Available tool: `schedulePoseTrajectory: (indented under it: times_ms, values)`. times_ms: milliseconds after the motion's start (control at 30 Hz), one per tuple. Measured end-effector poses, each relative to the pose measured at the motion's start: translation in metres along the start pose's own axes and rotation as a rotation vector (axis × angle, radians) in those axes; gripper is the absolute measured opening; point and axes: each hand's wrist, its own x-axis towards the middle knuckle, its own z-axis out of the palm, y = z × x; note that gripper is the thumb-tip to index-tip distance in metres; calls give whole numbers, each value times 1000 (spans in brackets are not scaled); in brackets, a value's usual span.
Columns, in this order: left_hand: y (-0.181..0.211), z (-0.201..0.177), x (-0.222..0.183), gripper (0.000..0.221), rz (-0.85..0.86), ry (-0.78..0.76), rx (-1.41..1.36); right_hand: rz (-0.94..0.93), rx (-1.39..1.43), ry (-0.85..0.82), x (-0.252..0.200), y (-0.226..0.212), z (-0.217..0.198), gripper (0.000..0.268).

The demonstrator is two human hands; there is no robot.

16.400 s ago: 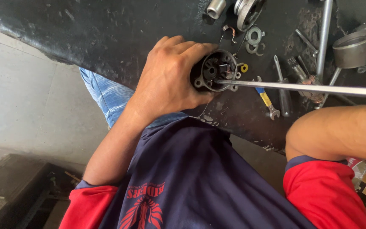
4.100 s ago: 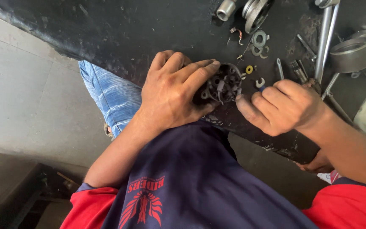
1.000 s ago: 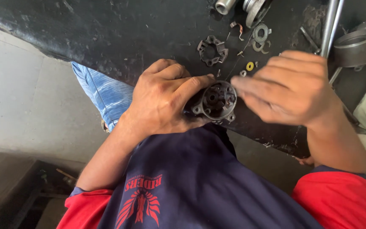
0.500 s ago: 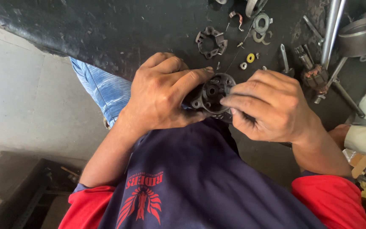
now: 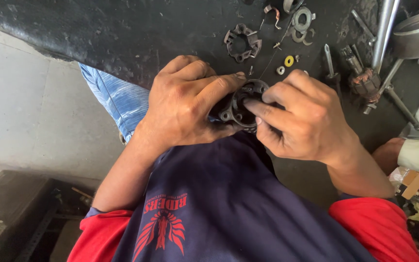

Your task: Disassembling and inspecting the components of a motorcycle starter motor on a workbench.

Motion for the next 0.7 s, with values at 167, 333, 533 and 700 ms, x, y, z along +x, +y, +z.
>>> schedulePoseTrajectory:
  times_ms: [167, 333, 533, 700]
  values:
    - [-1, 0, -1, 60, 2, -2, -12, -31, -61, -11, 3, -1, 3, 22]
    - [-1, 0, -1, 60, 0, -3, -10, -30, -71, -41, -1, 2, 4, 26]
    - [0, 0, -1, 61, -4, -14, -9, -43, -118, -33, -3, 2, 5, 27]
    - [0, 0, -1, 61, -7, -8, -6, -40, -104, -19, -2, 2, 5, 27]
